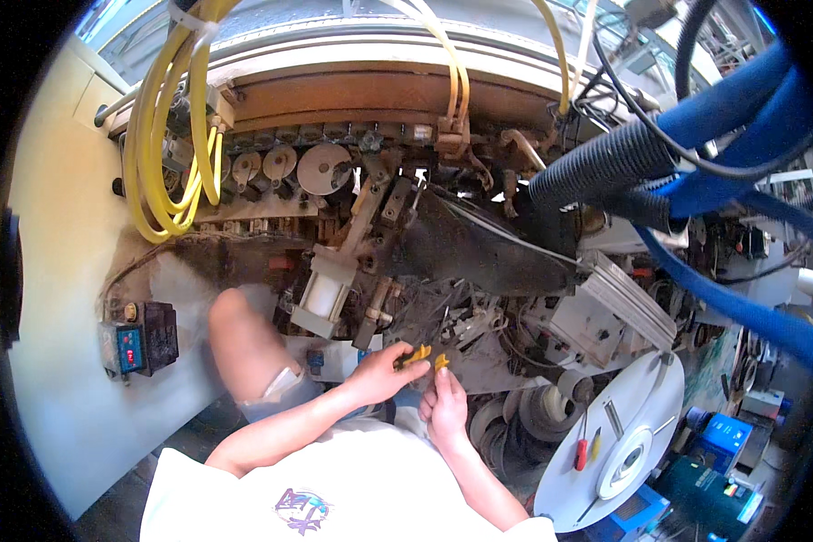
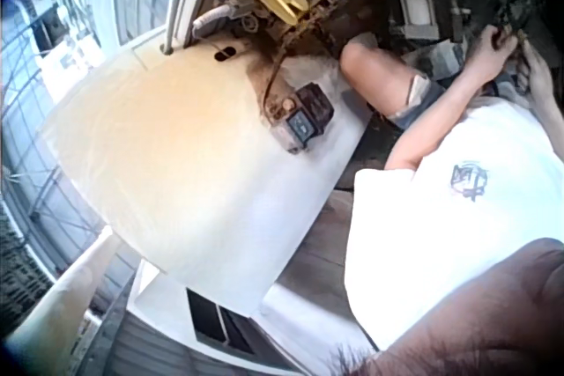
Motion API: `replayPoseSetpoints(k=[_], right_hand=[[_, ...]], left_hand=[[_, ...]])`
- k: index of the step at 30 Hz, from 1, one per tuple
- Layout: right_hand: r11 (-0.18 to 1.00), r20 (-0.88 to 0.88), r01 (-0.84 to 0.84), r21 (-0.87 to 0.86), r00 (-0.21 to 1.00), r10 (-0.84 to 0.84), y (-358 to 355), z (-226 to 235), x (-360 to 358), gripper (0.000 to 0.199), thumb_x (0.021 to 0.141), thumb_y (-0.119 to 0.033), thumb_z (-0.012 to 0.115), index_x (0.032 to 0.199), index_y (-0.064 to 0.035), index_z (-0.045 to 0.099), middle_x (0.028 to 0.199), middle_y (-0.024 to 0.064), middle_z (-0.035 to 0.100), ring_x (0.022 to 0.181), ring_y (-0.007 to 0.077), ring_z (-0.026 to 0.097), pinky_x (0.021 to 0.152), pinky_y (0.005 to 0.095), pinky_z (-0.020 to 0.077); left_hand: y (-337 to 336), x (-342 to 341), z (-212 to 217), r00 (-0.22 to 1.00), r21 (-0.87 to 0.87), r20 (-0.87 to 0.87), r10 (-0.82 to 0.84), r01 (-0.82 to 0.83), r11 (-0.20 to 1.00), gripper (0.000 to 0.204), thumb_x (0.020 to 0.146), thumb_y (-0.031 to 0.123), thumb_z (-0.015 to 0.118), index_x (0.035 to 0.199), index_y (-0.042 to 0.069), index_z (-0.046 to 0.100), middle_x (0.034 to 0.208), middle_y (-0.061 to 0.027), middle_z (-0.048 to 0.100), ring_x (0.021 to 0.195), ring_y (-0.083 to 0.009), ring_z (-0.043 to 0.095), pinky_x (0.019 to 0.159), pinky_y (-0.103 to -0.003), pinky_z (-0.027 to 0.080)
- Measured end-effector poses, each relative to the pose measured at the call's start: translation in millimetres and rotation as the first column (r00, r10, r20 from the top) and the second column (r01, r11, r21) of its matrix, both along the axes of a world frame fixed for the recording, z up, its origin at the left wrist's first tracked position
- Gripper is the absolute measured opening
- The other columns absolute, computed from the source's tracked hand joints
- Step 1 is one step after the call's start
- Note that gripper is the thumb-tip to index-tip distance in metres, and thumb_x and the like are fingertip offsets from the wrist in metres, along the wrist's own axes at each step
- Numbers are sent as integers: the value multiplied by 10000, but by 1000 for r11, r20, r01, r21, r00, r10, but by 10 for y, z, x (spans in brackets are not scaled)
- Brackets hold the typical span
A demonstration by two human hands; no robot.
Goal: The person sits on the floor and uses a red-handled screwdriver to adjust components inside a large, dusty machine. They also use yellow pliers to manipulate parts and wires within the machinery's interior.
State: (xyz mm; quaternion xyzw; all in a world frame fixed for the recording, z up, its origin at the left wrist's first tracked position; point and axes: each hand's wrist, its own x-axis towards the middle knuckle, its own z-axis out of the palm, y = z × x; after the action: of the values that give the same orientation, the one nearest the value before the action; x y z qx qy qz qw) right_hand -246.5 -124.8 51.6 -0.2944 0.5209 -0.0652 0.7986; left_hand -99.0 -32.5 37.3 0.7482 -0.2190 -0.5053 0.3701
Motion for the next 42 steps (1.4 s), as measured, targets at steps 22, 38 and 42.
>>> replayPoseSetpoints(k=[22,38,42], right_hand=[[344,-396,-642,-686,725,563,45,-64,-370,387,1030,-280,599,1287,3,654,1081,198,731,1002,333,717,861,375,542],[336,-523,-603,-723,796,303,-267,251,-900,348,953,-260,698,1211,-26,705,1105,182,732,994,306,709,892,381,548],[-2,-649,-799,-601,489,-583,-1245,29,-2799,365,892,-180,739,1222,-34,684,1157,174,688,1068,363,650,962,439,509]], left_hand=[[248,-287,-191,901,-162,-374,222,-299,941,412,955,288,757,1199,-30,663,1081,-47,712,974,-102,611,862,-283,507],[221,-66,311,930,-161,-347,118,-183,970,291,936,215,777,1080,-32,725,1005,-14,716,887,-83,623,807,-262,508],[277,173,426,965,-154,-63,-253,241,958,341,895,241,801,1068,-42,722,988,-82,710,880,-181,645,835,-293,504]])
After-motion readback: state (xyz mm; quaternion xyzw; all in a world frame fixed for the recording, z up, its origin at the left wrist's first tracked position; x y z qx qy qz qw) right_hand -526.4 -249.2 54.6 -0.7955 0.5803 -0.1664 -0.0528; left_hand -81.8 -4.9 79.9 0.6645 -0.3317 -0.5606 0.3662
